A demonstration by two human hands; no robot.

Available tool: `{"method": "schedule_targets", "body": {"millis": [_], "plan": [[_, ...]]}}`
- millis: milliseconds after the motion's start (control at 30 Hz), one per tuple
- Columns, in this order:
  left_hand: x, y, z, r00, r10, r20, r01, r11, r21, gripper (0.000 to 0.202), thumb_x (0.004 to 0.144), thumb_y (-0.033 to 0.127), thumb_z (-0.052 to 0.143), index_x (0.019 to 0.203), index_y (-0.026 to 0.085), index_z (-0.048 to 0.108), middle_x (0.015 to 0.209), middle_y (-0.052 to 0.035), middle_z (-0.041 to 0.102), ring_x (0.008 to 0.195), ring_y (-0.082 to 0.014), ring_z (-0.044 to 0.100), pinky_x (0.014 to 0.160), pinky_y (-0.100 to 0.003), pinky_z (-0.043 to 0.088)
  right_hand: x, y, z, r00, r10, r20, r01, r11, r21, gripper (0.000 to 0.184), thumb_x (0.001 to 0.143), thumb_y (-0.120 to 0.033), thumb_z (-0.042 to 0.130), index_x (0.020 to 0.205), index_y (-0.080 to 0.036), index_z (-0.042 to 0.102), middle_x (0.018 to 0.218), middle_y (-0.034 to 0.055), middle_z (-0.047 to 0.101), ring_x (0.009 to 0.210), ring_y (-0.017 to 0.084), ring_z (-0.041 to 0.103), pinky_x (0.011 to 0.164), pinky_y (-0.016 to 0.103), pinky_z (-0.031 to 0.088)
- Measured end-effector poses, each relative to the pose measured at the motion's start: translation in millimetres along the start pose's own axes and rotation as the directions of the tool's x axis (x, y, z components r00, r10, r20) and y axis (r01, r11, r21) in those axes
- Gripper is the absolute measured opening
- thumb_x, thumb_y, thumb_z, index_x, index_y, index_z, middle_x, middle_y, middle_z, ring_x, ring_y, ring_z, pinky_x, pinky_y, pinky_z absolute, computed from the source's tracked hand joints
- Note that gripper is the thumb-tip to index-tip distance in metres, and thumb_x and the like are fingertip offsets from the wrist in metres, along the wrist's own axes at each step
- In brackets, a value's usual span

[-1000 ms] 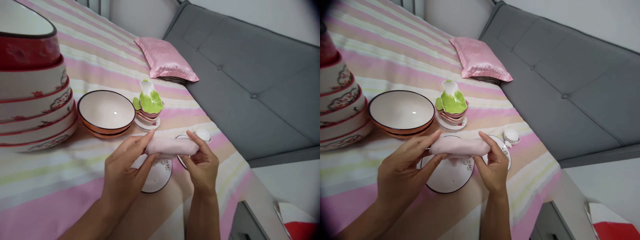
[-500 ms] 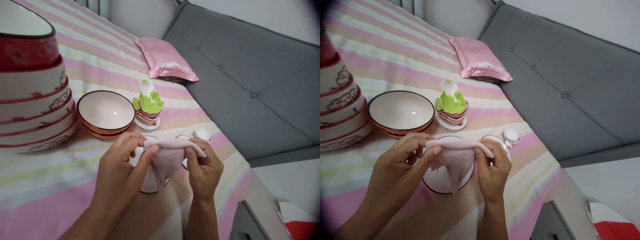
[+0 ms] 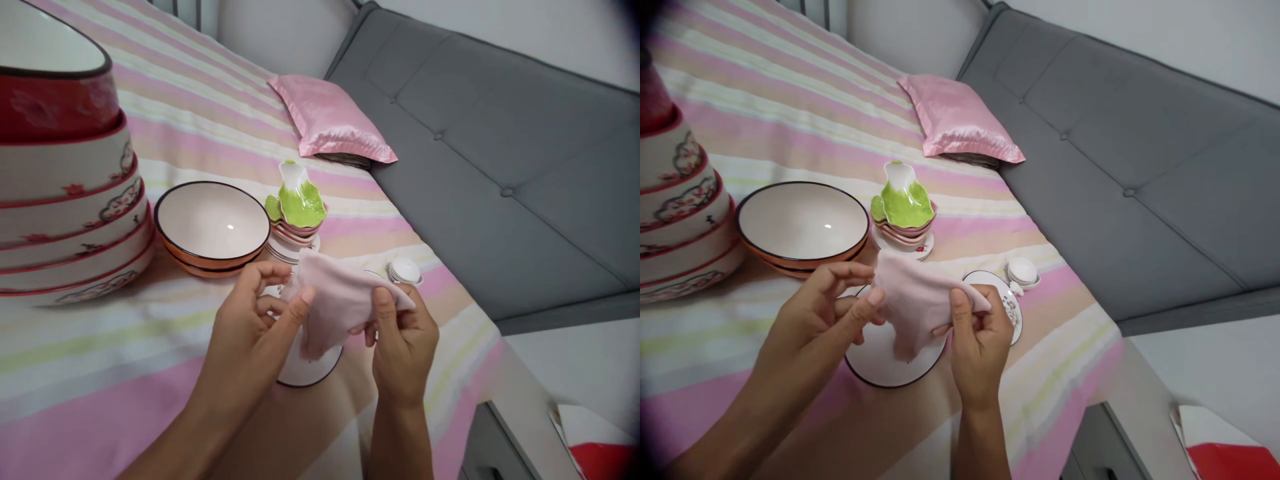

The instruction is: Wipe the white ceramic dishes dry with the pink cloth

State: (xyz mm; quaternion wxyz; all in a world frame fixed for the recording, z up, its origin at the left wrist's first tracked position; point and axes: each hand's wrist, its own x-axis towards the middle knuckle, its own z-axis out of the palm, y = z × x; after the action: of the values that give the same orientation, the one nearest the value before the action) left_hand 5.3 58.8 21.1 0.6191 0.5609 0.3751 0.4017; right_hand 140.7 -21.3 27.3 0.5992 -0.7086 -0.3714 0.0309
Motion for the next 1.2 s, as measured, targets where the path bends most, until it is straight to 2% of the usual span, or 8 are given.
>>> {"method": "schedule_targets", "body": {"millis": [133,233,367,600,733,900,1100,1200], "plan": [[1.1,-2.4,2.0,0.997,0.011,-0.073,-0.004,0.994,0.108,0.033,0.068,0.044,0.070,0.084,0.019,0.056,0.072,0.0016,0.062,0.046,-0.0067,0.051,0.039,-0.017,0.037,0.1,1.6,2.9,0.995,0.042,-0.091,-0.036,0.997,0.065,0.024,0.084,-0.041,0.058,0.076,-0.019,0.055,0.049,-0.0064,0.048,0.036,0.008,0.046,0.033,0.020,0.032],[2.7,-5.3,4.4,0.993,-0.077,0.090,0.056,0.976,0.210,0.033,0.064,0.047,0.070,0.082,0.020,0.063,0.069,0.0008,0.064,0.043,-0.0088,0.051,0.038,-0.019,0.036,0.4,1.9,4.7,0.990,0.069,-0.120,-0.055,0.992,0.116,0.024,0.083,-0.042,0.058,0.077,-0.019,0.054,0.048,-0.0071,0.047,0.036,0.008,0.045,0.032,0.019,0.032],[3.2,-12.2,8.2,0.921,-0.263,0.289,0.171,0.936,0.306,0.037,0.059,0.046,0.071,0.087,0.022,0.065,0.045,0.0043,0.056,0.041,-0.0143,0.052,0.037,-0.020,0.032,-0.2,0.6,5.6,0.989,0.124,-0.083,-0.107,0.976,0.188,0.025,0.083,-0.043,0.059,0.077,-0.019,0.053,0.048,-0.0073,0.047,0.036,0.007,0.044,0.032,0.019,0.032],[6.4,-14.6,8.0,0.824,-0.346,0.449,0.343,0.935,0.091,0.020,0.066,0.033,0.064,0.069,0.020,0.048,0.060,0.0022,0.061,0.049,-0.0132,0.058,0.042,-0.020,0.033,0.3,-1.2,2.1,0.977,0.212,-0.006,-0.204,0.950,0.237,0.028,0.084,-0.046,0.056,0.080,-0.019,0.052,0.052,-0.0061,0.048,0.038,0.007,0.042,0.033,0.018,0.029],[12.6,-18.0,2.6,0.888,-0.272,0.371,0.268,0.961,0.064,0.021,0.068,0.032,0.064,0.071,0.019,0.048,0.057,0.0047,0.055,0.043,-0.0076,0.047,0.041,-0.018,0.031,5.4,2.0,-4.3,0.988,0.114,-0.101,-0.096,0.981,0.170,0.028,0.082,-0.044,0.060,0.073,-0.018,0.053,0.051,-0.0078,0.038,0.042,0.006,0.035,0.039,0.018,0.031],[16.2,-21.2,0.4,0.937,-0.175,0.303,0.178,0.984,0.018,0.019,0.070,0.031,0.063,0.068,0.017,0.050,0.054,0.0052,0.049,0.047,-0.0074,0.045,0.043,-0.018,0.034,10.2,5.5,-10.8,0.991,0.006,-0.135,0.010,0.993,0.118,0.027,0.079,-0.044,0.062,0.072,-0.018,0.056,0.064,-0.0033,0.047,0.060,0.009,0.045,0.052,0.021,0.038],[14.6,-23.6,4.1,0.938,-0.158,0.310,0.177,0.984,-0.033,0.013,0.074,0.030,0.057,0.073,0.019,0.049,0.052,0.0059,0.047,0.045,-0.0088,0.045,0.044,-0.021,0.036,9.7,5.2,-4.3,0.948,0.289,0.131,-0.317,0.867,0.385,0.031,0.085,-0.049,0.051,0.089,-0.020,0.061,0.084,0.0042,0.064,0.085,0.020,0.061,0.070,0.032,0.050],[14.4,-26.8,4.2,0.937,-0.151,0.317,0.168,0.985,-0.028,0.012,0.076,0.032,0.054,0.076,0.020,0.051,0.051,0.0059,0.047,0.045,-0.0101,0.046,0.044,-0.022,0.036,10.2,5.2,-0.1,0.931,0.338,0.141,-0.365,0.825,0.431,0.031,0.086,-0.048,0.051,0.093,-0.020,0.062,0.091,0.0046,0.067,0.092,0.020,0.061,0.077,0.034,0.050]]}}
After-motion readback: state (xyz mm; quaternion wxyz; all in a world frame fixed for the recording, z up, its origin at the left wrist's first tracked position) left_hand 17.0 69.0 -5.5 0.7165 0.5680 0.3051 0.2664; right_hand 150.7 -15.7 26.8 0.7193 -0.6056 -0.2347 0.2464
